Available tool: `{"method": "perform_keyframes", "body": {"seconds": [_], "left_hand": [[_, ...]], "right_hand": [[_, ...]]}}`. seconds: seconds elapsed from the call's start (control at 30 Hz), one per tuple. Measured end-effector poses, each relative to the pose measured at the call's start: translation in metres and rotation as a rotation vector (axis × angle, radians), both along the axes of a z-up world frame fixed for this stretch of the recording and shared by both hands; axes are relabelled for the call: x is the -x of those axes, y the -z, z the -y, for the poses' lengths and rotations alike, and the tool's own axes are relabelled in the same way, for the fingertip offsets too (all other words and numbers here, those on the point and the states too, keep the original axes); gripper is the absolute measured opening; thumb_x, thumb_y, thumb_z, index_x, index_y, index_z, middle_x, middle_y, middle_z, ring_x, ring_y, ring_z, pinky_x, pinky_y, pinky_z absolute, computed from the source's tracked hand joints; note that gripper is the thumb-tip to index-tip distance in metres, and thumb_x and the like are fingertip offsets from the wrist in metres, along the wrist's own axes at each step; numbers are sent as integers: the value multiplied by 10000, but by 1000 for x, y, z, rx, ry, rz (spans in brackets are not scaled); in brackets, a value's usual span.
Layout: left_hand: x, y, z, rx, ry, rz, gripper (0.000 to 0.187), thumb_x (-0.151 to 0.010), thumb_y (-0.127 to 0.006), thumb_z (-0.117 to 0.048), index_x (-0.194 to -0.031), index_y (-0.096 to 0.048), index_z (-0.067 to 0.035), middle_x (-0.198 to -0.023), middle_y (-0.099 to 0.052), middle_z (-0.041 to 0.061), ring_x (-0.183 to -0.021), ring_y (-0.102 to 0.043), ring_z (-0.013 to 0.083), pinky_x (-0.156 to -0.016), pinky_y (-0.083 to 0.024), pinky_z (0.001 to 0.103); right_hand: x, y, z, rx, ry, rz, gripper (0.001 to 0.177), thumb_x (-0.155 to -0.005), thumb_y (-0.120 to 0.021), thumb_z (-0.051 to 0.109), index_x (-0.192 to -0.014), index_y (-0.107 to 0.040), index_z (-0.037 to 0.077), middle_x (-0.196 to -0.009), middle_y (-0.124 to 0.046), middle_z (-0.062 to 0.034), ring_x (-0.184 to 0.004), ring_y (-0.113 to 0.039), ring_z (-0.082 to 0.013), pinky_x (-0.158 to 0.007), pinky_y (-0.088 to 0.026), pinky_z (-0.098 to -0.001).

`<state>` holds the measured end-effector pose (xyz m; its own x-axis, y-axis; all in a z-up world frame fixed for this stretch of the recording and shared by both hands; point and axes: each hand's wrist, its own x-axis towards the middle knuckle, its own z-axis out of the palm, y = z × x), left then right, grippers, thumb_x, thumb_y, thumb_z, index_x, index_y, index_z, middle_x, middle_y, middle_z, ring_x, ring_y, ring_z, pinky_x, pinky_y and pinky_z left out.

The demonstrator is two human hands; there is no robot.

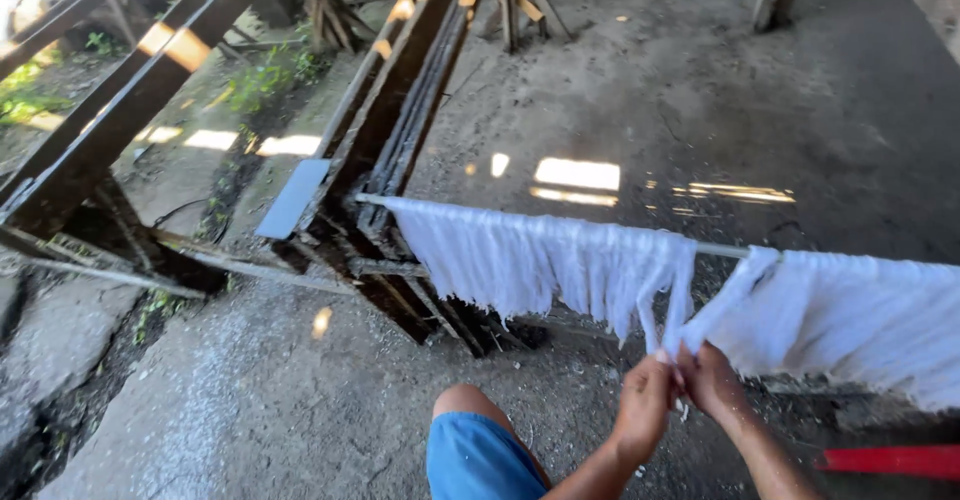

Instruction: A person is manually separating and smoothing out bundles of white threads hanging from a horizontal bar on a wooden frame.

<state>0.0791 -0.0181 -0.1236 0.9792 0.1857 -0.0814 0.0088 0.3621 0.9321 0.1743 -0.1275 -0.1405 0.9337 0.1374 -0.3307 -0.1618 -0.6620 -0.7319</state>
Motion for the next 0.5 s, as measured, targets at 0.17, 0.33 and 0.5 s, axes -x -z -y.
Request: {"method": "perform_keyframes", "body": {"seconds": [0.17, 0.33, 0.5], "left_hand": [[19, -22, 31, -55, -154, 49, 533, -1163, -503, -369, -659, -442, -205, -613, -416, -76, -619, -385, 63, -625, -305, 304], [35, -76, 42, 355, -274, -181, 593, -1101, -662, -407, -612, -500, -115, -480, -434, 22, -430, -387, 105, -446, -236, 290], [39, -38, 0, -343, -57, -62, 463, -1132, -524, -374, -692, -593, -244, -651, -476, -125, -670, -449, 39, -625, -376, 320]], "right_hand": [[-31, 15, 4, 60, 39, 6, 452, -990, -544, 450, -965, -797, 77, -904, -818, -162, -930, -748, -333, -800, -511, -431], [-69, 32, 27, 496, 133, 105, 725, -1140, -335, 531, -1060, -801, -19, -1078, -779, -317, -1111, -703, -505, -898, -536, -562], [-36, 79, 24, 206, -30, 266, 494, -1052, -392, 421, -999, -815, 171, -865, -782, -181, -919, -724, -396, -823, -502, -492]]}}
